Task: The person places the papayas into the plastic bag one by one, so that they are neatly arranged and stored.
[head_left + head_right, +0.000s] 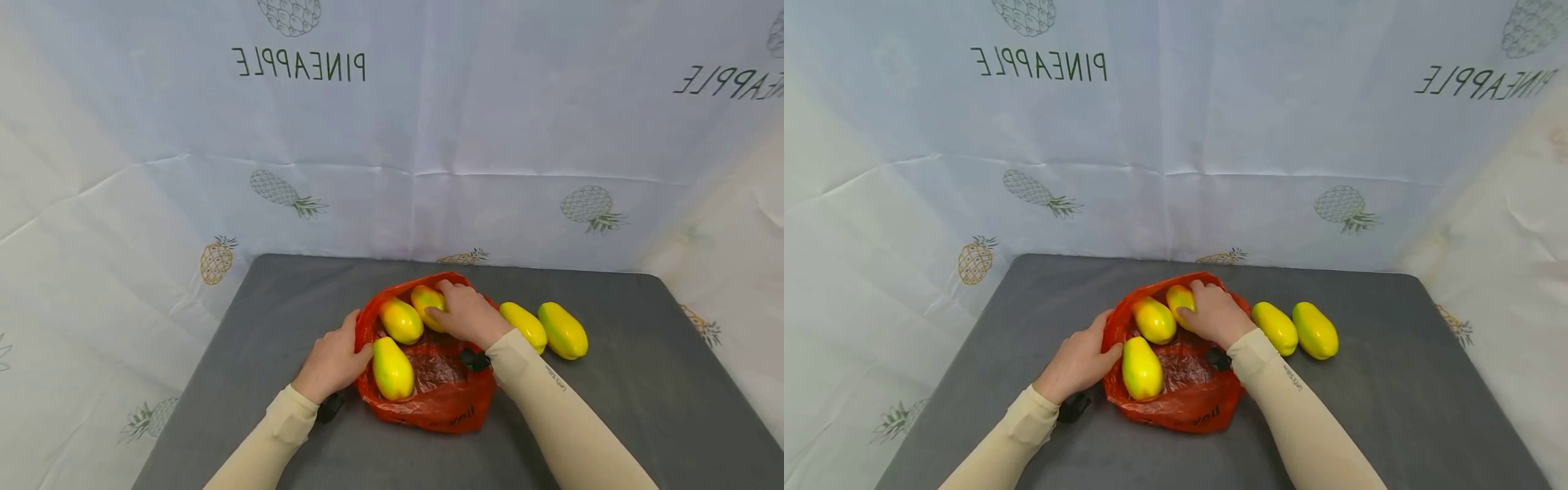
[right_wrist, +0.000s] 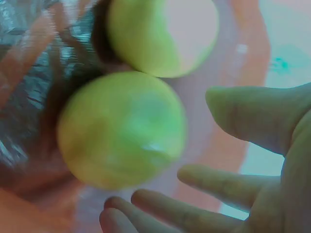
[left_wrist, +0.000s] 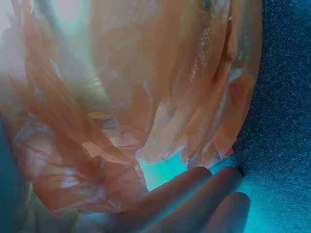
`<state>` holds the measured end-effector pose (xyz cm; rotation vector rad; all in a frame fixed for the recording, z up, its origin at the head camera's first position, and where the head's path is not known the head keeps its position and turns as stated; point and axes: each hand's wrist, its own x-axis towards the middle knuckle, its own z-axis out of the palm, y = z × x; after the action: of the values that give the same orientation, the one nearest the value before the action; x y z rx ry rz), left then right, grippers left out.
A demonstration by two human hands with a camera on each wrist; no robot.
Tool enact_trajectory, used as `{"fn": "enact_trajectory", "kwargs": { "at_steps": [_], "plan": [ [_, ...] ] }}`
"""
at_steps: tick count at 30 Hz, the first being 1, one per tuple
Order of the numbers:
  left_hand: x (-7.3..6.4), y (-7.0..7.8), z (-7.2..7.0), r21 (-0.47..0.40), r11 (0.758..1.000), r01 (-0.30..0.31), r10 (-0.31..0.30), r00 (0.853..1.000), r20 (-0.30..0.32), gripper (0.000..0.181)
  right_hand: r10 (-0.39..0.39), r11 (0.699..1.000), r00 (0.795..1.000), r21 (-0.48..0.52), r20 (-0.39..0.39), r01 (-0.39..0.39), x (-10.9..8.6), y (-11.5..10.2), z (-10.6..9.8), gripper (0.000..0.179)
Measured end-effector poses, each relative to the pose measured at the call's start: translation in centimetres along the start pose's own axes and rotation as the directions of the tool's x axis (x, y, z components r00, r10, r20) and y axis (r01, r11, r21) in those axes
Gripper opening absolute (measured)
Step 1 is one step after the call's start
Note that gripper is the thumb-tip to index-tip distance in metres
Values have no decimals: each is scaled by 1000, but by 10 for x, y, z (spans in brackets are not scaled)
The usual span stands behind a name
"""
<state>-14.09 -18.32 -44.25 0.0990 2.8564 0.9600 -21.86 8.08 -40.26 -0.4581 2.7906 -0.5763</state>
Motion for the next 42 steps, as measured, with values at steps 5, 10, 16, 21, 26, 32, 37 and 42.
{"fn": "enact_trajectory", "kwargs": {
  "at_steps": [5,10,16,21,26,32,37,42],
  "plan": [
    [0,2,0,-19,1000,10,-10,1000,15,71,-52,998,996,28,-67,54,-26,3,-19,62],
    [1,2,1,-45,999,23,-22,1000,18,73,-50,996,983,61,-174,61,-55,16,-37,61],
    [1,2,0,-67,997,25,-25,1000,6,73,48,993,964,120,-263,-16,-87,51,-46,64],
    [2,2,2,-61,998,11,-11,1000,-4,72,160,983,932,140,-326,-120,-106,90,-43,66],
    [3,4,6,-59,998,5,-6,1000,-5,72,214,973,885,172,-414,-154,-117,124,-41,70],
    [3,4,8,-74,997,8,-8,1000,-1,72,282,955,895,189,-346,-228,-118,151,-36,83],
    [4,4,7,-85,996,22,-22,1000,4,71,349,933,901,185,-257,-309,-111,165,-30,92],
    [5,5,6,-92,995,26,-26,1000,8,71,379,919,902,195,-207,-342,-109,178,-24,96]
  ]
}}
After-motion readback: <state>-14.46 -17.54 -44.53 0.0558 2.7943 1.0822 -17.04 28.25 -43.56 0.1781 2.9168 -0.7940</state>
